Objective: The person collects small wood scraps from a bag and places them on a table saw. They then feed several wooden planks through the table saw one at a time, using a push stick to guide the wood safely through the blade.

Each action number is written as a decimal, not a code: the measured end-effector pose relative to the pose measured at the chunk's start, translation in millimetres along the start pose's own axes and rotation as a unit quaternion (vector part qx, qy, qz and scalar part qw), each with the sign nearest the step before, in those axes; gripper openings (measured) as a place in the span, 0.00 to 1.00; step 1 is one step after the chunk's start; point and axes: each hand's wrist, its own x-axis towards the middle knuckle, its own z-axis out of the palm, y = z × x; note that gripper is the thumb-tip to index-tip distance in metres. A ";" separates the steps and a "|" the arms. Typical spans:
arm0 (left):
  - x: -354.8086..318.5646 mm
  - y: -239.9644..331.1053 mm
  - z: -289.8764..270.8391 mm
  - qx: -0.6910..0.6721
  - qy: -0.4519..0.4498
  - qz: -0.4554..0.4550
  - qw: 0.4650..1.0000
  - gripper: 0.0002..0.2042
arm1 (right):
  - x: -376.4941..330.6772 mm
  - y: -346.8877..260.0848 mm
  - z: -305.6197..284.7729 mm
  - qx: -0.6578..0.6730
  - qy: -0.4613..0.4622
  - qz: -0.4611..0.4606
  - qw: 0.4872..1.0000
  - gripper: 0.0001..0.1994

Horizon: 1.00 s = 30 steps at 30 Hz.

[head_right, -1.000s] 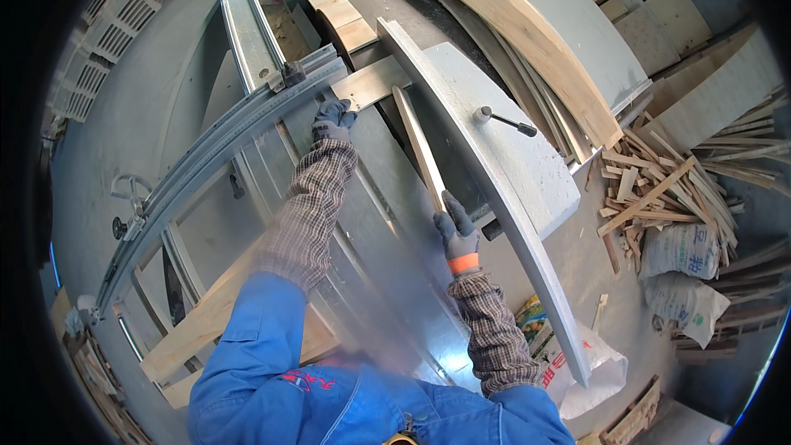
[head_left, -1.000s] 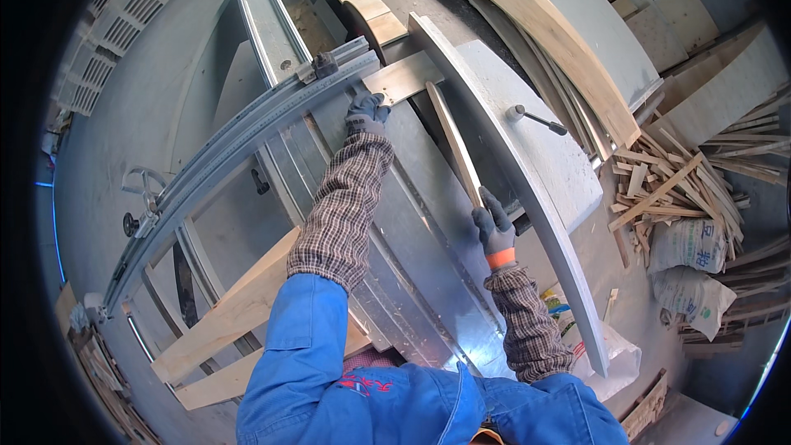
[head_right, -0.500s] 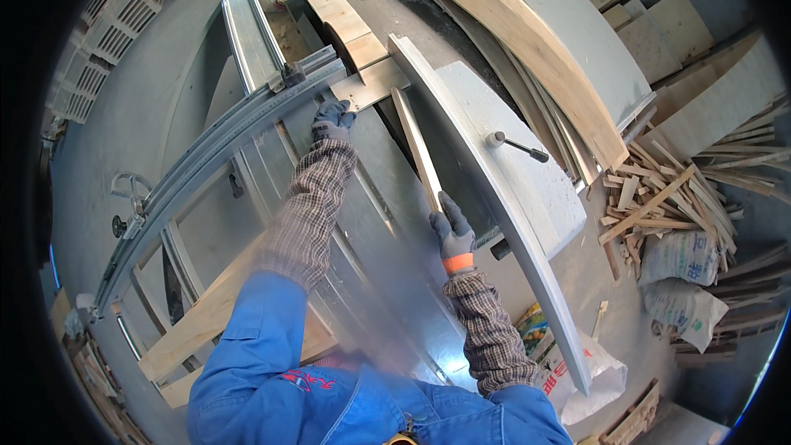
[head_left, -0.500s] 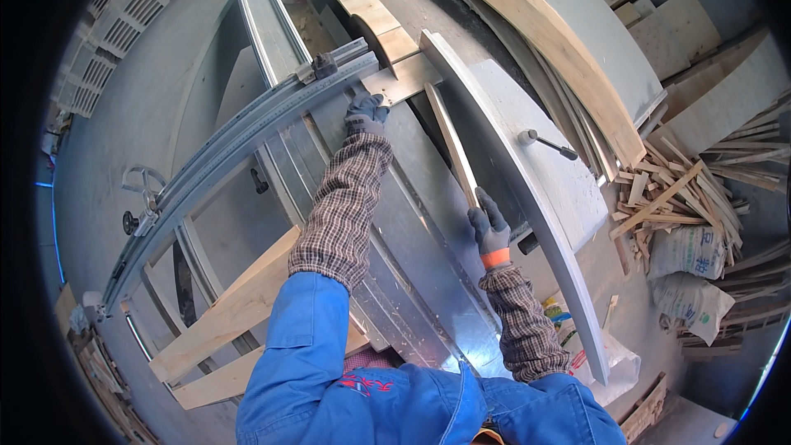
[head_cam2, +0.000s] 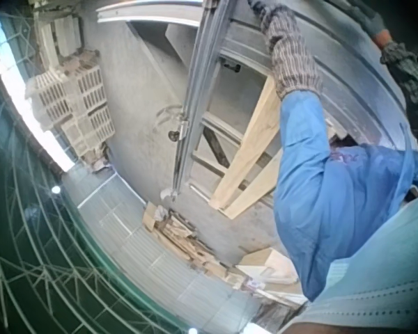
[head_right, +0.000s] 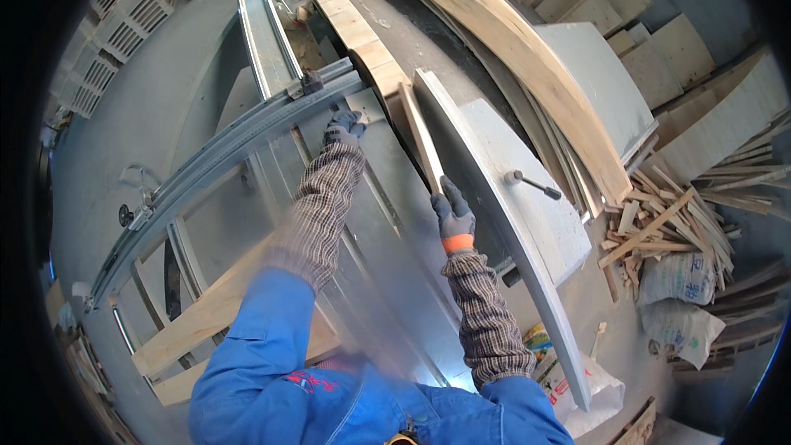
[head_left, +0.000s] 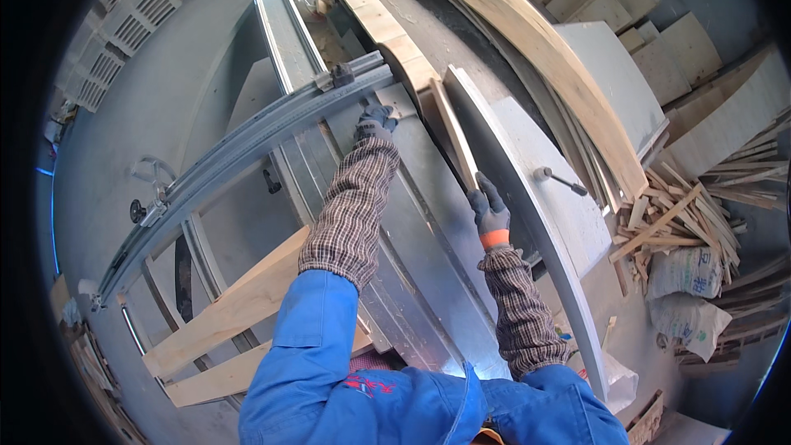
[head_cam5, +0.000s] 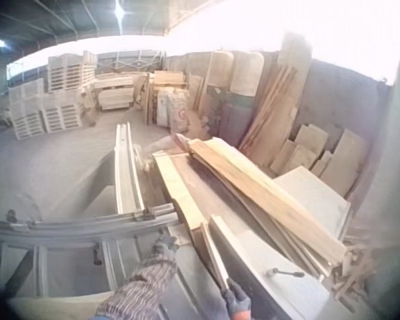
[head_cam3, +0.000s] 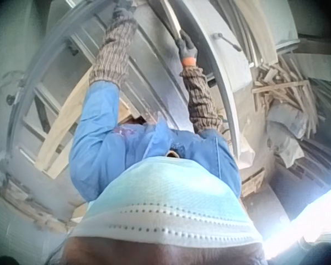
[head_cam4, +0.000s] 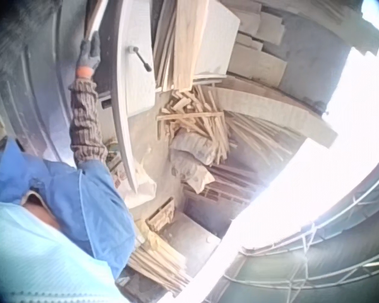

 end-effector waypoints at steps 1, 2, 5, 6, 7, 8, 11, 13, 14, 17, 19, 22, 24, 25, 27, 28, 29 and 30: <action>0.7 3.0 -8.7 0.021 -0.026 0.000 0.999 0.17 | 1.8 7.6 -8.3 0.010 0.009 -0.001 1.000 0.21; 0.5 -15.9 -13.4 0.031 -0.019 0.036 0.999 0.16 | -2.9 -1.4 -8.8 0.018 0.011 -0.003 1.000 0.21; 12.0 -76.6 -29.9 0.030 0.021 0.024 0.999 0.12 | -33.0 7.9 -33.5 -0.017 0.006 -0.025 1.000 0.21; 17.6 -115.5 -44.8 -0.012 0.054 -0.015 0.998 0.12 | -43.1 18.5 -41.9 -0.027 -0.006 -0.029 0.999 0.21; 22.3 -148.8 -62.3 -0.061 0.083 -0.061 0.993 0.11 | -56.9 27.9 -50.5 -0.044 -0.021 -0.052 0.997 0.21; 24.3 -171.8 -77.8 -0.091 0.113 -0.094 0.985 0.11 | -72.5 40.1 -60.5 -0.060 -0.036 -0.073 0.995 0.21; -9.0 -62.7 -108.2 0.014 0.009 -0.044 0.999 0.16 | -140.1 81.5 -101.4 -0.137 -0.010 -0.130 0.982 0.22; -24.0 -64.3 -114.4 0.082 -0.015 -0.050 0.995 0.25 | -185.9 51.4 -112.6 -0.226 -0.036 -0.130 0.965 0.24; -34.6 -43.8 -119.9 0.149 -0.011 -0.072 0.986 0.31 | -202.2 59.9 -122.5 -0.252 -0.046 -0.122 0.959 0.27; -36.0 -41.9 -120.6 0.172 -0.029 -0.085 0.981 0.42 | -249.0 64.9 -140.7 -0.366 -0.058 -0.114 0.922 0.34; -47.3 -1.2 -129.6 0.205 -0.067 -0.106 0.971 0.44 | -270.9 61.3 -152.5 -0.381 -0.077 -0.058 0.920 0.35; -64.7 35.4 -141.1 0.279 -0.138 -0.132 0.941 0.44 | -290.2 53.6 -161.7 -0.426 -0.082 -0.035 0.900 0.35; -57.8 19.8 -137.5 0.295 -0.155 -0.124 0.935 0.44 | -292.0 28.6 -160.7 -0.478 -0.092 -0.024 0.873 0.33; -58.7 19.3 -136.6 0.317 -0.160 -0.120 0.927 0.44 | -292.9 28.5 -160.3 -0.469 -0.072 -0.033 0.880 0.32; -66.1 9.5 -128.9 0.349 -0.105 -0.089 0.927 0.47 | -292.8 32.6 -159.6 -0.451 -0.034 -0.055 0.890 0.30; -73.5 -0.5 -121.6 0.317 -0.109 -0.075 0.939 0.45 | -291.9 29.5 -156.7 -0.425 -0.018 -0.063 0.903 0.30; -82.4 -4.4 -118.1 0.288 -0.111 -0.058 0.949 0.43 | -289.1 27.2 -151.7 -0.395 0.001 -0.073 0.916 0.30; -89.0 -8.7 -117.2 0.259 -0.112 -0.042 0.958 0.41 | -286.2 25.7 -147.2 -0.364 0.018 -0.083 0.927 0.30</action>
